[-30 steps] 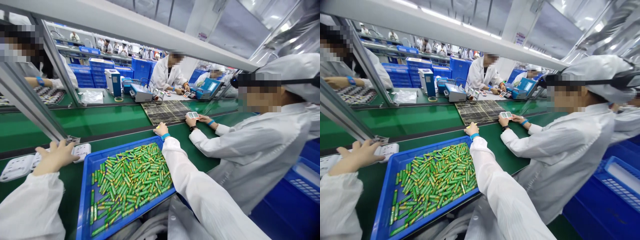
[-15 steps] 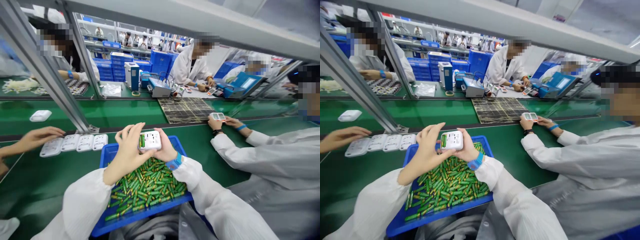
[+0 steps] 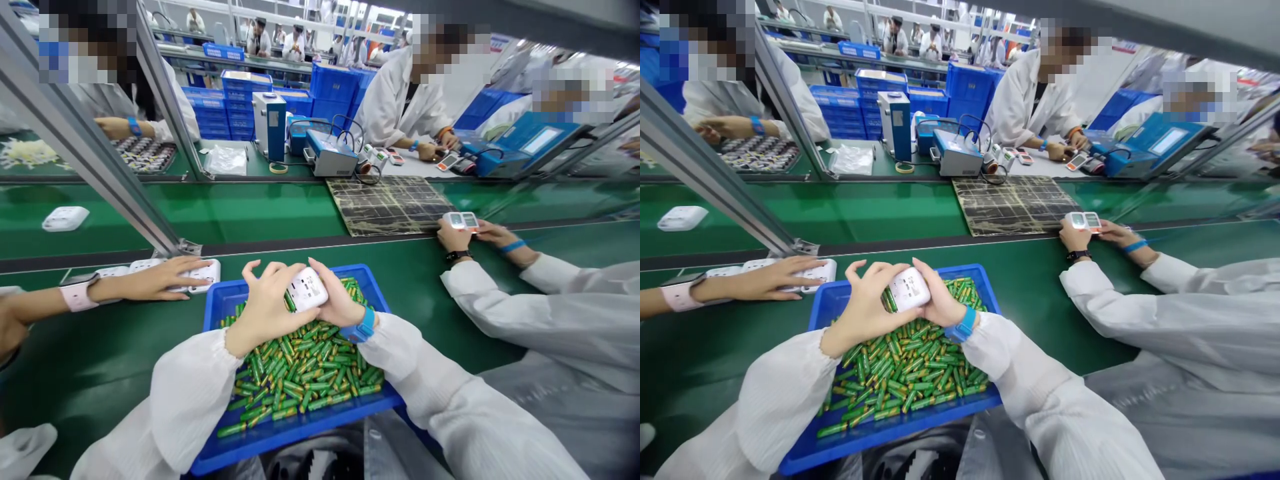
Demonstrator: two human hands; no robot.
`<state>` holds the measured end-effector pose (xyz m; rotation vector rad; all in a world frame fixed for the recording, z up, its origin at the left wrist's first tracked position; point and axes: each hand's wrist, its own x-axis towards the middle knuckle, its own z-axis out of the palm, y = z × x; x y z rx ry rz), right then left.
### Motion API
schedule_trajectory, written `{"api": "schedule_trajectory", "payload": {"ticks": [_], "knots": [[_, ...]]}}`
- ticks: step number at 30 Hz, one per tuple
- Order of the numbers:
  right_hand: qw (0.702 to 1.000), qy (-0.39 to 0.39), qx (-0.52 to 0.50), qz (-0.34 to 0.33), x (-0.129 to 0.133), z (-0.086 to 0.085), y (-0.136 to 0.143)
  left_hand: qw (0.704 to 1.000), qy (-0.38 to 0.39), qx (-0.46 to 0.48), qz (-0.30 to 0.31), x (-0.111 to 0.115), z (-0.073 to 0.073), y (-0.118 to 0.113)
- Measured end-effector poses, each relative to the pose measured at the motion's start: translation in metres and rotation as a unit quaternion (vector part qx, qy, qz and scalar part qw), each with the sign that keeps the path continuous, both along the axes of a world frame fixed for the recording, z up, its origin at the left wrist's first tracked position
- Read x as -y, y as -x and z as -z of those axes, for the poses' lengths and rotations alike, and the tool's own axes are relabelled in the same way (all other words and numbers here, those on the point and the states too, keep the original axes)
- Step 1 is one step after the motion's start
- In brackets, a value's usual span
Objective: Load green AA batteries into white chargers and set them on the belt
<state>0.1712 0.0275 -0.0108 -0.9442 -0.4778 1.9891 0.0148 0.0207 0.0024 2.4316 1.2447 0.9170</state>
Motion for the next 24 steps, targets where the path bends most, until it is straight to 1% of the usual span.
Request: {"api": "schedule_trajectory", "payload": {"ticks": [3, 5, 9, 10, 13, 14, 16, 19, 24], "knots": [[0.994, -0.054, -0.011, -0.094, 0.003, -0.006, -0.008, 0.996, -0.015, 0.052, -0.069, -0.001, 0.001, 0.001], [0.988, -0.078, 0.000, -0.133, 0.003, -0.008, -0.012, 0.996, -0.001, 0.054, -0.074, -0.003, 0.003, 0.002], [0.992, -0.061, 0.016, -0.113, -0.001, -0.008, -0.017, 0.999, 0.033, 0.015, -0.004, -0.004, 0.004, 0.004], [0.991, -0.059, 0.020, -0.117, -0.002, -0.009, -0.018, 0.999, 0.040, 0.015, 0.012, -0.003, 0.004, 0.004], [0.983, -0.068, 0.030, -0.169, -0.004, -0.014, -0.022, 0.997, 0.060, 0.022, 0.043, -0.002, 0.003, 0.005], [0.982, -0.069, 0.031, -0.173, -0.005, -0.015, -0.024, 0.996, 0.066, 0.022, 0.052, -0.001, 0.003, 0.005], [0.987, -0.063, 0.038, -0.146, -0.006, -0.015, -0.026, 0.995, 0.080, 0.018, 0.062, -0.002, 0.004, 0.005], [0.993, -0.055, 0.058, -0.087, -0.007, -0.010, -0.026, 0.993, 0.101, 0.025, 0.057, -0.003, 0.004, 0.004], [0.994, -0.034, 0.089, -0.055, -0.007, -0.001, -0.022, 0.990, 0.116, 0.052, 0.066, -0.001, 0.001, 0.003]]}}
